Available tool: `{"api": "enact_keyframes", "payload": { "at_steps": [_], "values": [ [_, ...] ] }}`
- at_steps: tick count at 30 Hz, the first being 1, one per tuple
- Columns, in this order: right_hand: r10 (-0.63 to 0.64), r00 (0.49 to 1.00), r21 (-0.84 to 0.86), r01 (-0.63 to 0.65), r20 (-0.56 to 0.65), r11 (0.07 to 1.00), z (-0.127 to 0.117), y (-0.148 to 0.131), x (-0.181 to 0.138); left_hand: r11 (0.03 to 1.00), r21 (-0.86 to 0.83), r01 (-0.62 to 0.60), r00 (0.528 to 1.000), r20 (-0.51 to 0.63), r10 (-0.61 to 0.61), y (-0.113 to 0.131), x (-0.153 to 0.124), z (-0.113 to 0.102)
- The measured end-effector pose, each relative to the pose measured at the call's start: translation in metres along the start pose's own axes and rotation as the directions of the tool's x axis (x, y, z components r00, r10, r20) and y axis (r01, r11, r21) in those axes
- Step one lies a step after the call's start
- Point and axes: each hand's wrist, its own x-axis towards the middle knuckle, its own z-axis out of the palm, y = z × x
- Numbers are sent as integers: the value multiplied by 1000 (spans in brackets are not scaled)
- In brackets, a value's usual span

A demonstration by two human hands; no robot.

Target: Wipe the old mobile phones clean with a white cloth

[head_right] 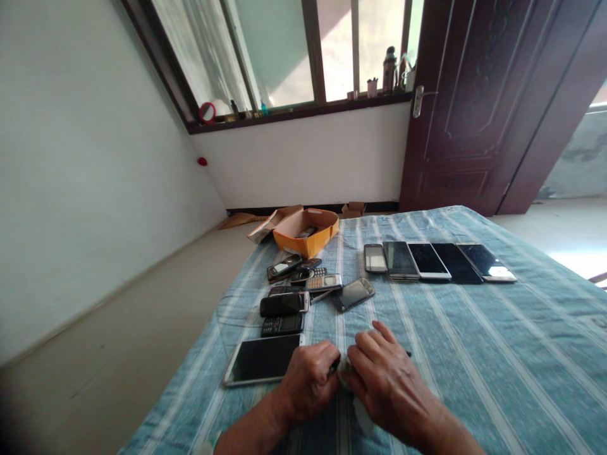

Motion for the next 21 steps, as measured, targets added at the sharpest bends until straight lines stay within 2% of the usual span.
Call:
{"api": "enact_keyframes", "payload": {
  "at_steps": [3, 8, 12, 16, 18, 21],
  "values": [
    [24, 998, -28, -23, 50, 999, -2, 2, 0, 1000, -19, -3, 1000, -5, 3, 0, 0, 0],
    [15, 985, -32, -10, 174, 999, -18, 29, -4, 999, -51, -11, 1000, -2, 11, 1, 1, -4],
    [41, 980, 3, -42, 193, 999, -28, 44, -10, 997, -82, 16, 1000, 4, -15, 1, 4, -8],
    [55, 981, 33, -62, 187, 998, -14, 32, -9, 999, -50, 7, 1000, 14, -6, 2, 5, -6],
    [13, 993, 14, -15, 117, 1000, -4, 21, -6, 1000, -24, -15, 1000, 14, 15, 1, 5, -3],
    [-28, 994, -5, 29, 104, 1000, 0, 13, -1, 999, -26, -42, 999, 19, 43, 1, 4, 0]
  ]
}}
